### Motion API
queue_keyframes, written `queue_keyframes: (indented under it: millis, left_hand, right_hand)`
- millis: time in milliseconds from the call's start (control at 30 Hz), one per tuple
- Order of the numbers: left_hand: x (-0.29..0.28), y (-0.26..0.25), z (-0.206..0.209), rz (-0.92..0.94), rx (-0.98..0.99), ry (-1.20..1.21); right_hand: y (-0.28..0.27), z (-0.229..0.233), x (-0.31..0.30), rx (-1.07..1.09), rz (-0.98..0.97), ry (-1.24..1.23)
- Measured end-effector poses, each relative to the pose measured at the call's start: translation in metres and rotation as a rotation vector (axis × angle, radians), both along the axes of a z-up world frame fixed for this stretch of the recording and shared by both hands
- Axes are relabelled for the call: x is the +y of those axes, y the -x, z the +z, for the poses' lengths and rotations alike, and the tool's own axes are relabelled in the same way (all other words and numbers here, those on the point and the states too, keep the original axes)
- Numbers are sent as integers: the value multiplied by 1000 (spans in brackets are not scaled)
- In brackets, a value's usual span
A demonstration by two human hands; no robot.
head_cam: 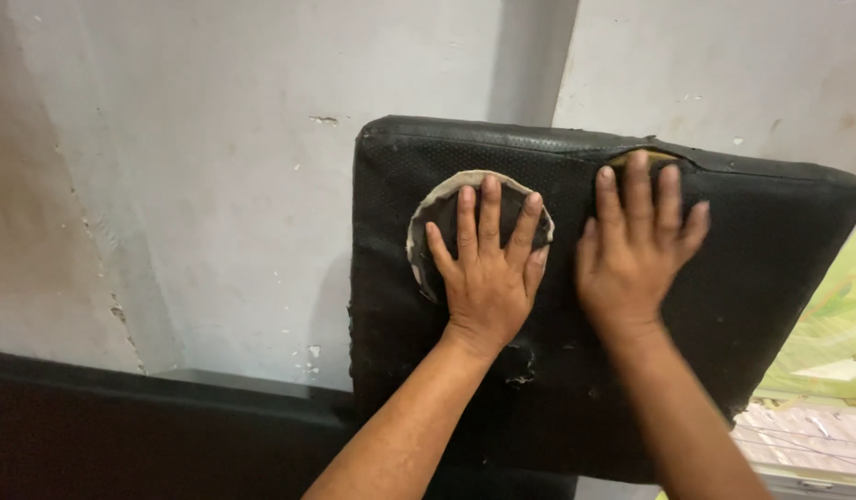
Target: Scrubbing and wiping down a padded gym bench or seat using a cloth.
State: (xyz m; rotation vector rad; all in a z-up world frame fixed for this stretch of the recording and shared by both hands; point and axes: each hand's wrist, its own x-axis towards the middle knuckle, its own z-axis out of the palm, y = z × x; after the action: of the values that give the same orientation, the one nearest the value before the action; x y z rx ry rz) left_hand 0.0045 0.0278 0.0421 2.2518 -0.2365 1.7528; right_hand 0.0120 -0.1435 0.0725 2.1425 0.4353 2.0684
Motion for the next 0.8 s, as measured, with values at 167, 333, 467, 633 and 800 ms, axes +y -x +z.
queue_keyframes:
  millis: [167, 333, 467, 633, 800]
  left_hand:
    - [22, -6, -4, -76, -45, -84]
    - [67, -28, 39, -39, -78, 20]
    - [64, -20, 52, -23, -103, 175]
    - [23, -9, -46, -105, -13, -7]
    - [51, -19, -43, -50, -33, -163]
  right_hand:
    - [-4, -20, 25, 74, -197, 28]
    - [-6, -19, 22, 76, 32, 50]
    - [-9, -22, 22, 58, 29, 39]
    - [-11, -23, 21, 54, 29, 47]
    - [-8, -24, 19, 46, 63, 48]
